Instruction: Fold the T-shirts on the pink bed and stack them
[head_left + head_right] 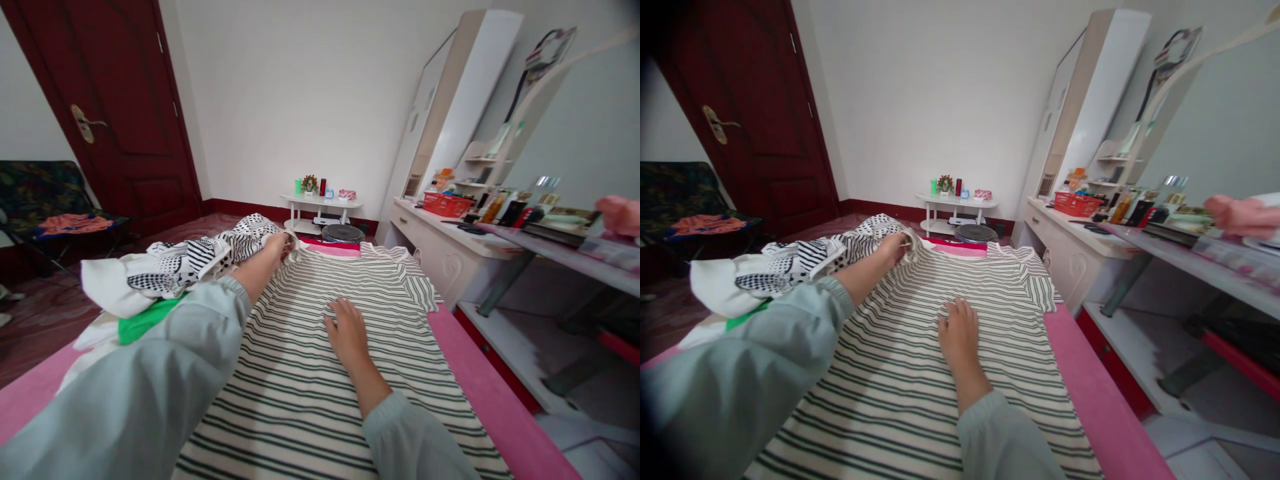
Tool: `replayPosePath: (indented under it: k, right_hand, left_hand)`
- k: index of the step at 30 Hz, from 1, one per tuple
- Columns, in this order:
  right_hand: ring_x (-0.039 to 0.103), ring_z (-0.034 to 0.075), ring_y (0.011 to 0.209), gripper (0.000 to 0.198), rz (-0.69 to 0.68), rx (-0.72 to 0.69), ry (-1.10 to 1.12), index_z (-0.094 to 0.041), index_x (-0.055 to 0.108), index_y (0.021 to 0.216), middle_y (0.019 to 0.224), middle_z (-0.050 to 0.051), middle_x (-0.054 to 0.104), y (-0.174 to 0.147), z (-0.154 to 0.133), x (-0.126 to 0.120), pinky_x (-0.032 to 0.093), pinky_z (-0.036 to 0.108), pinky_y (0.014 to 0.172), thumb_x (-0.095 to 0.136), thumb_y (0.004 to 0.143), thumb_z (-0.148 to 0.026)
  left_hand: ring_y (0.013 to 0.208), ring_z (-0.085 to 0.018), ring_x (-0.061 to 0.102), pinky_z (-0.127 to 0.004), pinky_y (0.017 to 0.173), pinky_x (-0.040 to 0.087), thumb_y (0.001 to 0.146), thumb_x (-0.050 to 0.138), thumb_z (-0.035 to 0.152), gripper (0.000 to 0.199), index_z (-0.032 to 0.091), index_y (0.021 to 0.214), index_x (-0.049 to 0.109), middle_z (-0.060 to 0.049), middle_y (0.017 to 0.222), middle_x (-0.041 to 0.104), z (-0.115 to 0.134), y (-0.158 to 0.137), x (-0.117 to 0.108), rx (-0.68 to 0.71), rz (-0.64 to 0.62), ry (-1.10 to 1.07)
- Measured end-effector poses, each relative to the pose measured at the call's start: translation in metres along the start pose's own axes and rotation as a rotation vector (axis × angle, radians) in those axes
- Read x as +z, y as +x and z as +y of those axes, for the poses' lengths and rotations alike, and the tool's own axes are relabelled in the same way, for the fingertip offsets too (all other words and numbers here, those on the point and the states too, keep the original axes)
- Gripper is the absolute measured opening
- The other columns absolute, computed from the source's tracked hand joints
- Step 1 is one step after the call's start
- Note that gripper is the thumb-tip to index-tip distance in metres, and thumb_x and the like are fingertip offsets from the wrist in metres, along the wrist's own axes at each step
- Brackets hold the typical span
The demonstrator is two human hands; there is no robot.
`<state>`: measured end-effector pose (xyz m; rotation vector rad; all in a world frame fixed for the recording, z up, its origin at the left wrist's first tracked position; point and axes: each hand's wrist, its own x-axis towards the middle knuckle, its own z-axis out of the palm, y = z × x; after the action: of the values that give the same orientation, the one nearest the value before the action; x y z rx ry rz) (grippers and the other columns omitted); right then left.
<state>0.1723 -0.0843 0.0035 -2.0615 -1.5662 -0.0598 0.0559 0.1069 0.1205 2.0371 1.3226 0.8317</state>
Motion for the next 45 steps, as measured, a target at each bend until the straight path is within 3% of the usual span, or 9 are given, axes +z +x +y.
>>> replayPosePath:
  k: [4,7,15,20,24,30,34,39,45]
  right_hand:
    - [0.043,0.026,0.128,0.037,0.023,-0.021,0.055,-0.014,0.060,0.121,0.134,0.012,0.054,0.001,0.005,0.002,0.029,0.041,0.110,0.052,0.086,-0.022]
    - [0.050,0.025,0.119,0.045,0.076,0.003,0.137,-0.010,0.052,0.128,0.127,0.013,0.058,0.002,0.008,0.003,0.036,0.039,0.104,0.053,0.084,-0.021]
    - [0.055,0.022,0.109,0.040,0.095,-0.116,0.198,-0.017,0.056,0.122,0.115,0.008,0.063,-0.001,0.001,0.000,0.041,0.036,0.098,0.054,0.082,-0.019]
    - [0.051,0.023,0.114,0.038,0.024,-0.225,0.034,-0.023,0.063,0.118,0.130,0.009,0.053,-0.001,-0.013,-0.004,0.039,0.037,0.099,0.054,0.082,-0.018]
    - [0.046,0.028,0.121,0.031,-0.041,-0.177,-0.114,-0.025,0.068,0.111,0.150,0.008,0.031,0.012,-0.024,-0.003,0.040,0.041,0.097,0.054,0.083,-0.020]
    - [0.047,0.031,0.119,0.039,-0.069,-0.135,-0.186,-0.016,0.059,0.121,0.147,0.009,0.039,0.043,-0.027,0.014,0.044,0.045,0.094,0.050,0.085,-0.022]
    - [0.039,0.028,0.130,0.050,0.092,-0.132,0.004,-0.009,0.047,0.131,0.149,0.014,0.032,0.058,-0.012,0.033,0.038,0.041,0.105,0.047,0.082,-0.017]
    - [0.028,0.025,0.138,0.054,0.210,-0.111,0.279,-0.009,0.043,0.131,0.148,0.016,0.029,0.075,0.008,0.047,0.031,0.041,0.112,0.045,0.078,-0.013]
    - [0.031,0.025,0.136,0.042,0.249,-0.044,0.388,-0.008,0.054,0.117,0.143,0.019,0.036,0.081,0.017,0.045,0.027,0.040,0.114,0.043,0.077,-0.012]
  left_hand:
    - [0.106,-0.020,0.062,-0.029,0.082,0.052,0.091,0.053,0.040,0.053,0.024,0.140,0.041,-0.010,0.129,0.058,0.011,-0.033,0.029,0.106,-0.241,-0.225]
    - [0.114,-0.024,0.058,-0.030,0.083,0.052,0.082,0.063,0.039,0.067,0.021,0.142,0.039,-0.013,0.139,0.051,-0.002,-0.058,0.027,0.147,-0.357,-0.290]
    - [0.090,-0.023,0.062,-0.033,0.079,0.047,0.073,0.064,0.049,0.058,0.022,0.123,0.056,-0.007,0.107,0.067,-0.080,-0.164,-0.061,0.211,-0.293,0.357]
    - [0.082,-0.026,0.063,-0.032,0.067,0.043,0.067,0.064,0.054,0.055,0.021,0.111,0.057,-0.007,0.094,0.068,-0.099,-0.231,-0.105,0.058,-0.305,0.643]
    - [0.071,-0.022,0.060,-0.027,0.057,0.036,0.066,0.063,0.054,0.041,0.020,0.090,0.062,-0.002,0.076,0.065,-0.112,-0.247,-0.125,-0.090,-0.452,0.567]
    - [0.060,-0.014,0.047,-0.024,0.052,0.029,0.071,0.054,0.036,0.018,0.018,0.068,0.054,0.004,0.060,0.049,-0.129,-0.252,-0.133,-0.067,-0.530,0.367]
    - [0.057,-0.011,0.041,-0.023,0.052,0.027,0.077,0.051,0.037,0.021,0.019,0.068,0.044,0.006,0.060,0.040,-0.112,-0.252,-0.138,-0.023,-0.493,0.248]
    - [0.060,-0.010,0.040,-0.020,0.052,0.028,0.081,0.054,0.040,0.023,0.020,0.076,0.044,0.005,0.067,0.044,-0.052,-0.255,-0.138,0.053,-0.589,0.049]
    - [0.060,-0.009,0.042,-0.018,0.052,0.033,0.078,0.058,0.027,0.013,0.021,0.088,0.054,0.006,0.070,0.048,0.018,-0.269,-0.095,0.084,-0.812,-0.050]
